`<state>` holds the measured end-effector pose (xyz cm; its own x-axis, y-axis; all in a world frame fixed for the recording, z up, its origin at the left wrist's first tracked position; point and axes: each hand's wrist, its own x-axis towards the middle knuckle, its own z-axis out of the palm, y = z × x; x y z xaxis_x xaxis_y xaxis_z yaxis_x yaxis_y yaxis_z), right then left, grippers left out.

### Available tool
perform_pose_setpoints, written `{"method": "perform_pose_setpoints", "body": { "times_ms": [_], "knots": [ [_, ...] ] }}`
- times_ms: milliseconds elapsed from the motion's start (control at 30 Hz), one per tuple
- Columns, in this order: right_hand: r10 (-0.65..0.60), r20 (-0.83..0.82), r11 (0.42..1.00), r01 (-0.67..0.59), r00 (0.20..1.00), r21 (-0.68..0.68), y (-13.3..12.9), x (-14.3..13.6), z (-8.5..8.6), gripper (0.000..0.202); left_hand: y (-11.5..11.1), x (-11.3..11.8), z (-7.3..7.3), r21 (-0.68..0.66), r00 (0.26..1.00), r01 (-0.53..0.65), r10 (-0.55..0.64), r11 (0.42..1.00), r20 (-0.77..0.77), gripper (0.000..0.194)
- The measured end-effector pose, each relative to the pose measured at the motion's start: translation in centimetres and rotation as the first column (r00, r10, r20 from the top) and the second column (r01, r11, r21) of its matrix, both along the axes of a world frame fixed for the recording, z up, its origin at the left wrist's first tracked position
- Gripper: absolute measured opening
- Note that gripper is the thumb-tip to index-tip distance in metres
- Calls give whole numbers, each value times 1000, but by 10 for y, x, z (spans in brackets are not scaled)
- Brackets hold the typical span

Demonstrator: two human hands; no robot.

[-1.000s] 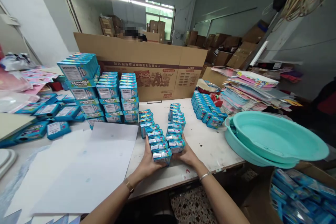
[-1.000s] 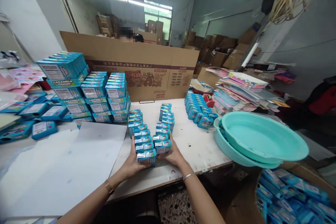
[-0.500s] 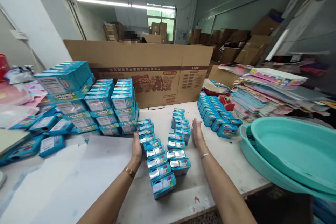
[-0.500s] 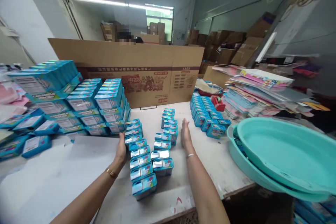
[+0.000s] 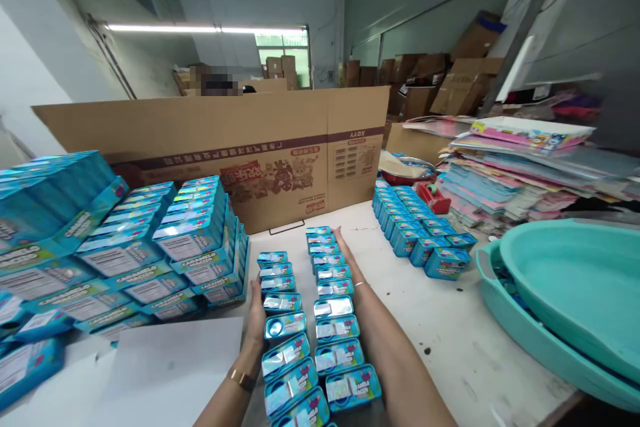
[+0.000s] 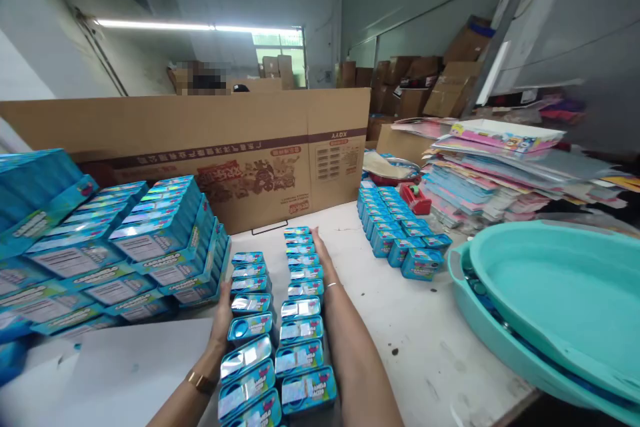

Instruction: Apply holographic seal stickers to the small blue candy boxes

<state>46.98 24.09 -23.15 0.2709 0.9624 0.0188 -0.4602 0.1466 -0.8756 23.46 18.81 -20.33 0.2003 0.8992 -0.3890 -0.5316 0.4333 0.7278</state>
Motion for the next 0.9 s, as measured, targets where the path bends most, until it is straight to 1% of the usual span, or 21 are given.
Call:
{"method": "perform_pose_setpoints", "body": {
  "times_ms": [67, 133, 200, 267, 333, 367, 400, 433, 467, 500, 567, 600, 633, 667, 700, 733, 800, 833, 900],
  "knots": [
    [-1, 64, 1000, 0, 998, 8, 7, -12, -1, 68, 1, 3, 0, 57, 999, 1, 2, 998, -52, 44],
    [-27, 141, 1000, 26, 990, 12, 13, -22, -1, 69, 1, 2, 2, 116, 992, 45, -30, 992, -126, 49],
    [-91, 220, 996, 90, 971, 17, 15, -25, -1, 68, -1, -4, 5, 199, 963, 71, -15, 977, -270, 53],
    [-202, 293, 979, 203, 935, 25, 9, -17, 0, 65, -8, -17, 14, 269, 915, 60, 55, 961, -400, 53],
    [-337, 363, 937, 347, 869, 38, -8, 0, 0, 59, -20, -30, 31, 345, 864, 29, 150, 938, -480, 52],
    [-402, 398, 907, 419, 824, 48, -21, 12, -1, 55, -28, -34, 43, 406, 840, 44, 186, 913, -509, 55],
    [-463, 432, 871, 487, 774, 60, -37, 24, -2, 50, -36, -34, 58, 484, 808, 90, 220, 870, -547, 61],
    [-517, 465, 831, 551, 719, 74, -56, 37, -3, 47, -43, -30, 74, 570, 780, 175, 240, 803, -578, 66],
    [-567, 496, 787, 611, 658, 89, -76, 50, -5, 45, -48, -20, 90, 630, 766, 275, 230, 727, -600, 67],
    [-610, 525, 737, 667, 593, 104, -97, 61, -7, 46, -51, -5, 106, 656, 758, 370, 194, 657, -622, 66],
    [-676, 579, 631, 765, 456, 133, -135, 83, -10, 54, -46, 39, 130, 673, 735, 545, 101, 500, -671, 63],
    [-695, 603, 579, 802, 393, 145, -151, 92, -12, 61, -39, 66, 138, 665, 705, 613, 85, 426, -704, 62],
    [-705, 623, 535, 831, 338, 154, -164, 101, -13, 69, -29, 95, 143, 644, 663, 677, 83, 357, -744, 61],
    [-709, 641, 498, 852, 295, 159, -174, 110, -15, 76, -17, 124, 145, 609, 609, 733, 107, 301, -786, 60],
    [-709, 654, 472, 867, 264, 161, -180, 118, -16, 83, -4, 153, 145, 543, 516, 802, 168, 247, -840, 59],
    [-708, 663, 454, 876, 244, 163, -184, 126, -18, 90, 10, 180, 145, 468, 414, 856, 251, 219, -875, 57],
    [-709, 667, 443, 881, 229, 169, -186, 143, -20, 98, 38, 230, 144, 397, 325, 894, 313, 206, -893, 53],
    [-713, 663, 444, 879, 229, 173, -185, 151, -22, 101, 52, 252, 143, 377, 298, 903, 333, 204, -895, 50],
    [-724, 649, 446, 876, 233, 182, -182, 166, -26, 104, 77, 293, 142, 350, 268, 917, 357, 190, -895, 42]
  ]
}}
